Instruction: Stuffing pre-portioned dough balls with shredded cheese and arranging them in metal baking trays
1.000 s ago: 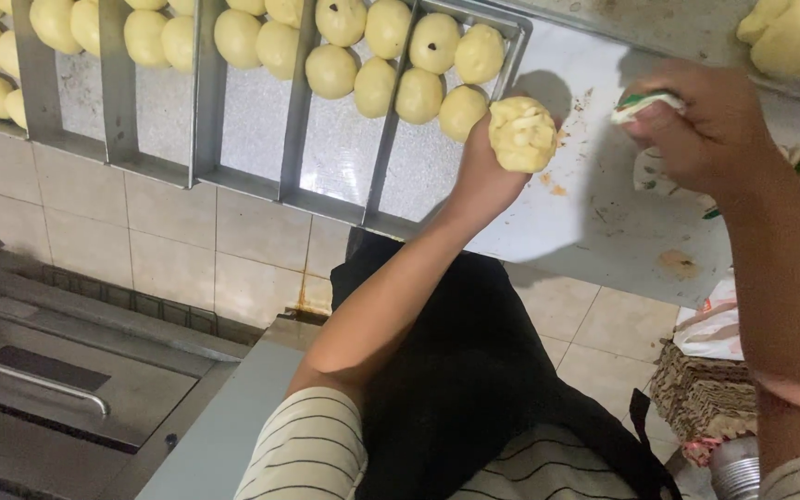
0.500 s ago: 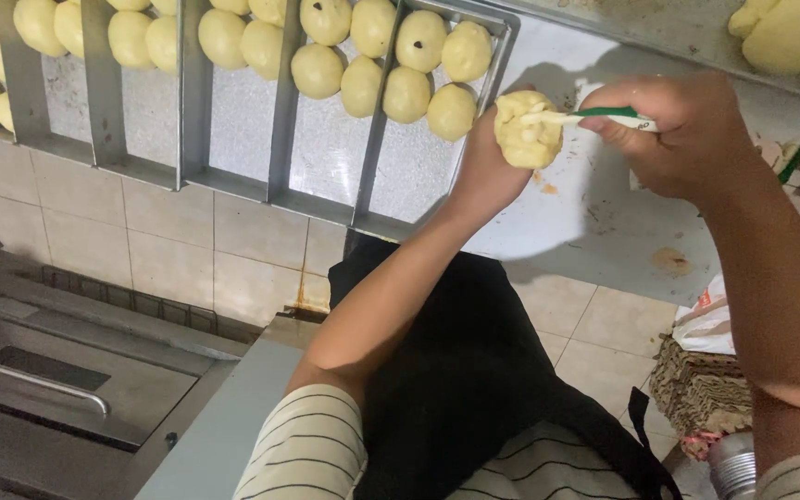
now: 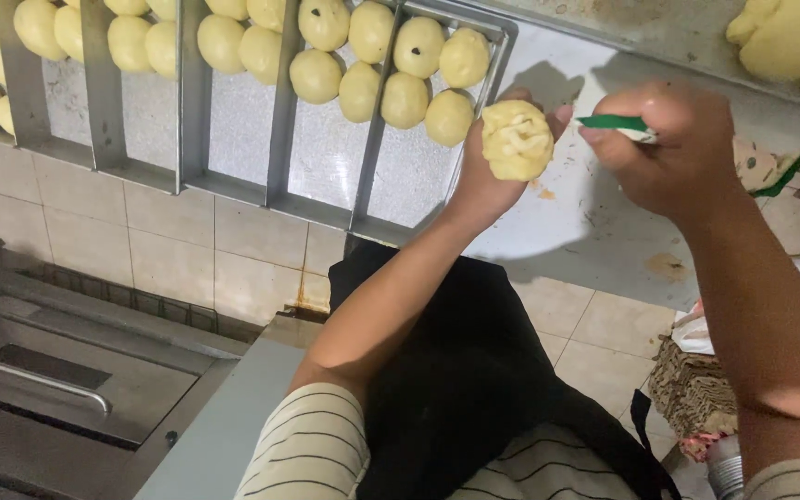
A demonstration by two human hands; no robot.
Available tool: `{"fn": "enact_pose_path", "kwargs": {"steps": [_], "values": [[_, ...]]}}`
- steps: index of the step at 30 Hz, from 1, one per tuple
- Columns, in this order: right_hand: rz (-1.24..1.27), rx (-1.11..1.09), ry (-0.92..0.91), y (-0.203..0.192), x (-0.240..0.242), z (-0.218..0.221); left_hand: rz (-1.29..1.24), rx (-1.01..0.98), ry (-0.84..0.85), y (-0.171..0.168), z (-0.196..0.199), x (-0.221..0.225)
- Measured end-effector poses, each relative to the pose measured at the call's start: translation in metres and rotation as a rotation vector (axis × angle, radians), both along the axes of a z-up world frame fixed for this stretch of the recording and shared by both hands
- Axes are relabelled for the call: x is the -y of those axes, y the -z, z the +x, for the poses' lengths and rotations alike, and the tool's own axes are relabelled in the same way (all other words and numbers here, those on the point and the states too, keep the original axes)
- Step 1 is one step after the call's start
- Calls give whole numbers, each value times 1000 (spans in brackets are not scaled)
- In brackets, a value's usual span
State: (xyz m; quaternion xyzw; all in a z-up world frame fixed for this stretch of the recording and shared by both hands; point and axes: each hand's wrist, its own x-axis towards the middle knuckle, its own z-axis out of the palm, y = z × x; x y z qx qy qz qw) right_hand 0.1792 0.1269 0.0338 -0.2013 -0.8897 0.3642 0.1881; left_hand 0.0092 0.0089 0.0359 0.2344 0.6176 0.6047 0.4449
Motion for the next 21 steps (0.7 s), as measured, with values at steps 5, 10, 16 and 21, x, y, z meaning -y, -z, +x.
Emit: {"fn": "enact_pose_path", "kwargs": {"steps": [5,10,16,21], "values": [[-74,-3,7,-19,-3,-29,250,65,-104,15,-10,12],[110,20,-146,-51,7,-65,121,-118,-202,-6,-75,82],[-84,201,-62,67,-29,-9,-124,175,-266,-3,-174,222],[-142,96,-120,-58,73,-170,95,342,-799,-46,-271,313]]}}
